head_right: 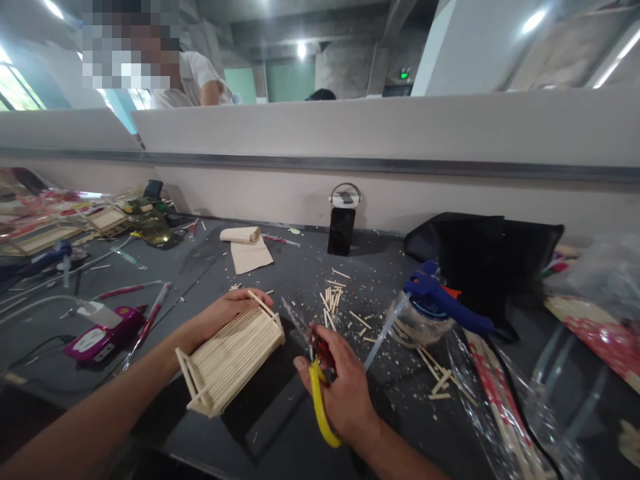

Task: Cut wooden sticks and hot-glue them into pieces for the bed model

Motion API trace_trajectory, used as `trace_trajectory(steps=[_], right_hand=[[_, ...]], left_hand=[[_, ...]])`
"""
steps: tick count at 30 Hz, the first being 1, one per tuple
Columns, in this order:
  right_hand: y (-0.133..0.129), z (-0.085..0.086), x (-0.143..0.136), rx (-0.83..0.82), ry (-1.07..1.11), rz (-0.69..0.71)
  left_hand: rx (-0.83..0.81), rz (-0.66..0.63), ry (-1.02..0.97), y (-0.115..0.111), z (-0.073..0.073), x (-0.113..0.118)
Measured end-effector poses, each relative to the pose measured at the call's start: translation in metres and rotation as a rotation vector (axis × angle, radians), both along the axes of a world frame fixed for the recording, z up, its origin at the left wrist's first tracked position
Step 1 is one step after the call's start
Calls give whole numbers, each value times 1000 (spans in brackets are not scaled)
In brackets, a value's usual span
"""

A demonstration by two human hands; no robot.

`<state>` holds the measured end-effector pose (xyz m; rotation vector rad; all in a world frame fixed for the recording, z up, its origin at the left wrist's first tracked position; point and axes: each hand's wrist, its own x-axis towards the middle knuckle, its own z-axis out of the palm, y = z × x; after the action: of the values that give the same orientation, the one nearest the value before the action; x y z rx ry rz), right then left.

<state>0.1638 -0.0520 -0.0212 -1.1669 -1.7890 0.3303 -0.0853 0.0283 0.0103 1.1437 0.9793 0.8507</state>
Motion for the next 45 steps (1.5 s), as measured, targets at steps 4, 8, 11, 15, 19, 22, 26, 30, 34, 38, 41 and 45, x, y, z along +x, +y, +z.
trace_trajectory(steps=[4, 8, 11, 15, 19, 22, 26, 30, 34, 38, 41, 45], right_hand=[[0, -3, 1, 3, -24, 24], [1, -6, 3, 2, -51, 27], [1, -5, 3, 10, -47, 14], [0, -3, 2, -4, -27, 30], [1, -2, 2, -7, -32, 37], [1, -3, 1, 22, -40, 18], [1, -4, 1, 49, -58, 7], [0, -8, 1, 31, -58, 7], [1, -9, 2, 55, -77, -3], [3, -6, 1, 92, -104, -18], [3, -4, 0, 92, -91, -12], [2, -3, 0, 87, -79, 0]], left_hand=[[-50, -243, -27, 21, -4, 14], [-86, -348, -86, 23, -9, 24], [-116, -359, -162, 19, -14, 24], [-63, -326, -202, 17, -9, 15], [95, -227, -104, 17, 11, -2], [176, -35, 69, 5, 23, -16], [147, 341, 25, -41, 17, -26], [9, 639, -84, -94, 0, -14], [-69, 637, -156, -112, -9, 9], [-51, 645, -193, -94, -10, 19], [-81, 624, -180, -75, -4, 19], [-80, 478, -160, -46, 7, 15]])
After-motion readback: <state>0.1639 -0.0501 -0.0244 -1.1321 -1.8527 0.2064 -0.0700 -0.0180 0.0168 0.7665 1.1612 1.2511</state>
